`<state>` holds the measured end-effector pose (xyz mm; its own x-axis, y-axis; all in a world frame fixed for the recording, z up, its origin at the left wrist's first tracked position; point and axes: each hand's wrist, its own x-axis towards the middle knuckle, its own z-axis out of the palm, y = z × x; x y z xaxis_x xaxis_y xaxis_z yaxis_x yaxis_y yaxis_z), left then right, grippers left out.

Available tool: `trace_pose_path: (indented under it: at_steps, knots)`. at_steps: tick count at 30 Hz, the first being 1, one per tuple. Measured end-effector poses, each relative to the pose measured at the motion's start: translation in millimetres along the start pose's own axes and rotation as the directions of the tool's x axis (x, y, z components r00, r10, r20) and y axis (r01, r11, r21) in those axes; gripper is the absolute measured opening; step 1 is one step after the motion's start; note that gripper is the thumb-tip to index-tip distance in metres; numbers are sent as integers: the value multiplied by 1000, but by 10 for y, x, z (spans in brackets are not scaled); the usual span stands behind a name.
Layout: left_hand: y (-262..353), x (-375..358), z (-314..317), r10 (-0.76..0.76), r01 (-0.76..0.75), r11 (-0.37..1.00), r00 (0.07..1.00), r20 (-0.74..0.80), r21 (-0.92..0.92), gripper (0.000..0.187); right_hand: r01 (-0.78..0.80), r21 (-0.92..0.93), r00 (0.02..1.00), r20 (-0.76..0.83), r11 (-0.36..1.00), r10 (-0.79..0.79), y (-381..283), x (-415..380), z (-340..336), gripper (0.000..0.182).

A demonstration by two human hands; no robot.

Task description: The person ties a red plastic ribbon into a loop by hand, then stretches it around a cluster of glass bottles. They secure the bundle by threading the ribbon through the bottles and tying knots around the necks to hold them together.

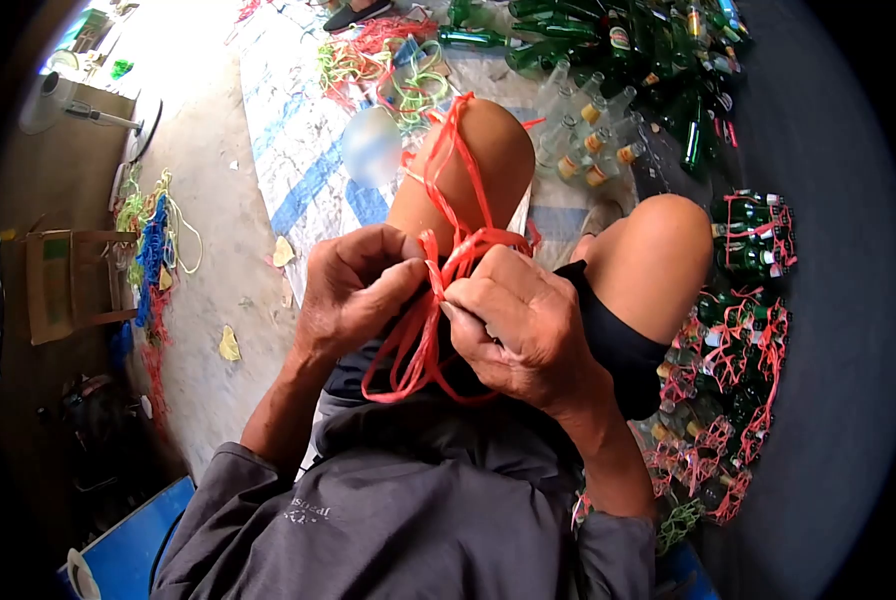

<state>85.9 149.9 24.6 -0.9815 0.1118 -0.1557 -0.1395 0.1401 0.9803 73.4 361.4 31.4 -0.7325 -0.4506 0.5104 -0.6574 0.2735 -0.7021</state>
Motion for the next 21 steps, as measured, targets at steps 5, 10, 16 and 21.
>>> trace_pose_path:
  at_steps: [5,10,16,21]
  knots:
    - [-28,0,36,-20,20,993,1000,3,-119,10,-123,44,992,34,991,121,36,-43,24,18]
    - [12,-15,68,11,-9,999,999,53,-44,7,-159,-58,987,26,986,161,31,-59,57,19]
    - [2,-1,63,38,-38,999,999,-30,15,9,-57,-105,998,-43,993,53,46,-88,99,20]
    - [-27,-17,55,33,-33,999,999,-20,22,8,31,-10,997,-77,999,-32,39,-132,66,23]
